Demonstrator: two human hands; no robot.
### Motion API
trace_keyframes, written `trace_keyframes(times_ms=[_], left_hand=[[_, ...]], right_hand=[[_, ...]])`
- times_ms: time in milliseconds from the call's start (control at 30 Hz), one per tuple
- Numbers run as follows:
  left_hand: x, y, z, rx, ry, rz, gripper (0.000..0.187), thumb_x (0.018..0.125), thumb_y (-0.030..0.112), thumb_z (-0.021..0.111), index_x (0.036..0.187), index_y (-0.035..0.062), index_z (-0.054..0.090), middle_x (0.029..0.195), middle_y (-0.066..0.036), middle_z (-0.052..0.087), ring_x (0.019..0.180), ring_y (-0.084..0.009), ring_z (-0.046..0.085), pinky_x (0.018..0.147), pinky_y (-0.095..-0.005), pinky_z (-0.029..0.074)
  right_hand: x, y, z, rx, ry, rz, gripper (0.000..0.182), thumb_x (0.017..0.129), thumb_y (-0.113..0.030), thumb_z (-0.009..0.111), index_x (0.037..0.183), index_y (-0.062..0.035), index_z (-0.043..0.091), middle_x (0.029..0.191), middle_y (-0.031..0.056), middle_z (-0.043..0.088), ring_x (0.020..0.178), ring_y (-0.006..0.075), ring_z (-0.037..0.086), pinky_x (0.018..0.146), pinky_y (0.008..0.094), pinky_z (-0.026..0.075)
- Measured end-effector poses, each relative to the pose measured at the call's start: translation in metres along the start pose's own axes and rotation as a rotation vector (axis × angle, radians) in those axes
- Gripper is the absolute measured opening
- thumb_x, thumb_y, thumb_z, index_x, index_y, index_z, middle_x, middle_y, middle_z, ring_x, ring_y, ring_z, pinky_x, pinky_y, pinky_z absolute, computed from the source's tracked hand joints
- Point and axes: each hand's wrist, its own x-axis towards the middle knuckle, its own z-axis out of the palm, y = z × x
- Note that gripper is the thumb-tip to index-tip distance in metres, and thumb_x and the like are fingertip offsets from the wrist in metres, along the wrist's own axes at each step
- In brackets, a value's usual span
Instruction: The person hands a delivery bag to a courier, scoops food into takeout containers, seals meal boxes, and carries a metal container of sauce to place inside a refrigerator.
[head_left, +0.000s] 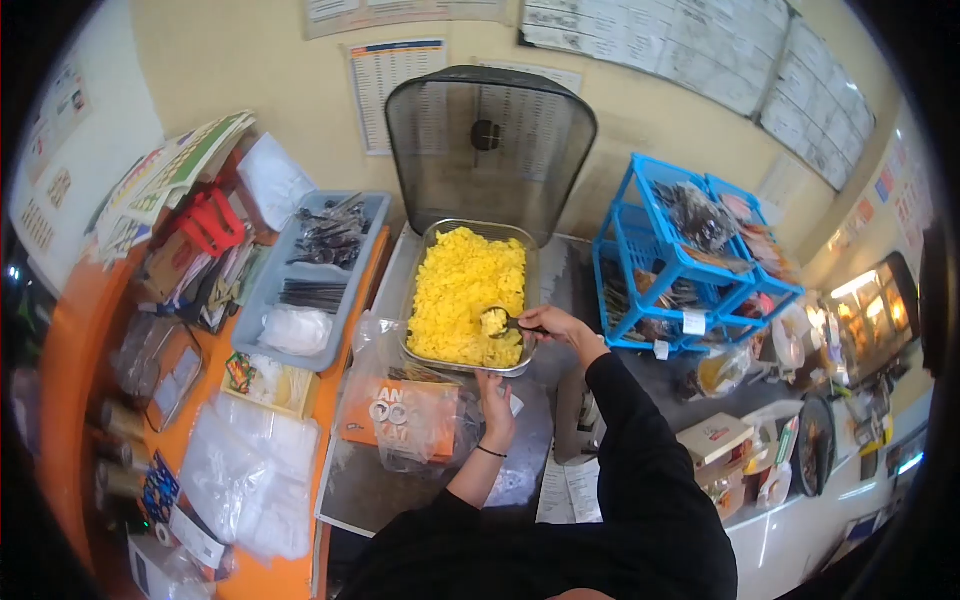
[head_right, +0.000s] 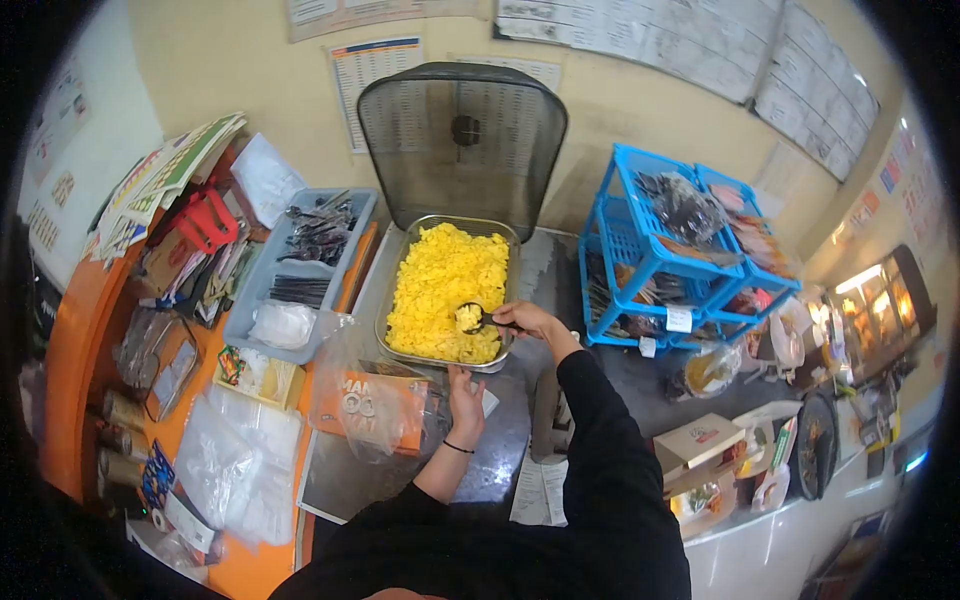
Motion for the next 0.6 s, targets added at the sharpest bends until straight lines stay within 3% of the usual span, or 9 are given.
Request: trace_keyframes(times_ms=[67,100,200,233,333,367,433,533,600], left_hand=[[-0.017,-0.003,-0.002,0.073,0.029,0.061,0.059,0.078,0.02,0.039,0.132,0.0123,0.017,0.134,-0.005,0.021,0.12,-0.0172,0.024,0.096,-0.0369,0.021],[-0.033,-0.002,0.007,0.091,0.043,0.205,0.049,0.079,0.01,0.039,0.126,0.0032,0.026,0.13,-0.01,0.027,0.116,-0.0186,0.029,0.093,-0.0322,0.026],[-0.09,-0.007,0.023,0.231,-0.229,0.537,0.044,0.077,0.006,0.043,0.118,-0.0004,0.031,0.127,-0.012,0.029,0.111,-0.0185,0.033,0.091,-0.0319,0.029],[-0.108,-0.015,0.031,0.248,-0.33,0.701,0.034,0.075,0.004,0.045,0.108,-0.0004,0.04,0.116,-0.015,0.039,0.1,-0.0206,0.041,0.085,-0.0317,0.035],[-0.144,-0.034,0.038,0.634,-1.112,0.757,0.03,0.073,0.004,0.048,0.103,-0.0014,0.045,0.113,-0.017,0.043,0.095,-0.0258,0.047,0.082,-0.0343,0.038],[-0.161,-0.04,0.056,0.683,-1.235,0.64,0.031,0.073,0.006,0.05,0.103,-0.0023,0.048,0.11,-0.019,0.046,0.094,-0.0307,0.049,0.082,-0.0354,0.04],[-0.191,-0.059,0.09,0.785,-1.397,0.584,0.039,0.073,0.009,0.052,0.11,-0.0025,0.044,0.113,-0.02,0.043,0.101,-0.0315,0.046,0.087,-0.036,0.037],[-0.225,-0.099,0.124,0.865,-1.511,0.571,0.054,0.075,0.016,0.055,0.122,-0.0025,0.034,0.121,-0.021,0.037,0.112,-0.0332,0.038,0.093,-0.0369,0.031],[-0.246,-0.127,0.145,0.88,-1.521,0.544,0.057,0.077,0.018,0.054,0.124,-0.0023,0.029,0.125,-0.022,0.031,0.115,-0.0329,0.034,0.096,-0.0365,0.028]], right_hand=[[-0.018,-0.001,0.003,0.073,-0.007,-0.1,0.012,0.082,-0.017,0.051,0.082,-0.0061,0.056,0.063,0.0019,0.054,0.041,0.004,0.039,0.035,0.0183,0.026],[-0.032,-0.005,0.005,0.109,-0.007,-0.148,0.012,0.082,-0.017,0.051,0.081,-0.0065,0.055,0.062,0.0021,0.054,0.041,0.0041,0.039,0.035,0.0184,0.026],[-0.086,-0.026,0.008,0.207,0.066,-0.235,0.011,0.082,-0.017,0.051,0.081,-0.0065,0.055,0.06,0.0028,0.053,0.039,0.0045,0.037,0.034,0.0186,0.024],[-0.106,-0.029,0.007,0.262,0.088,-0.287,0.011,0.082,-0.017,0.051,0.083,-0.0062,0.055,0.06,0.003,0.053,0.038,0.0045,0.037,0.034,0.0185,0.023],[-0.191,-0.034,-0.005,0.403,0.161,-0.331,0.012,0.081,-0.016,0.053,0.086,-0.0055,0.054,0.06,0.0035,0.052,0.037,0.0045,0.035,0.034,0.0183,0.023],[-0.225,-0.03,-0.015,0.431,0.178,-0.351,0.013,0.08,-0.017,0.053,0.087,-0.0054,0.054,0.059,0.0033,0.052,0.037,0.0046,0.035,0.034,0.0183,0.023],[-0.297,-0.032,-0.026,0.423,0.313,-0.311,0.015,0.079,-0.016,0.056,0.088,-0.0052,0.055,0.06,0.0018,0.052,0.039,0.0051,0.039,0.035,0.0176,0.026],[-0.393,-0.008,-0.054,0.379,0.639,-0.212,0.021,0.077,-0.017,0.059,0.094,-0.0052,0.056,0.073,-0.0018,0.053,0.058,0.0059,0.051,0.051,0.0157,0.043],[-0.458,0.001,-0.063,0.283,0.709,-0.168,0.019,0.077,-0.018,0.058,0.091,-0.0047,0.056,0.069,-0.0046,0.05,0.054,0.0018,0.046,0.043,0.012,0.036]])
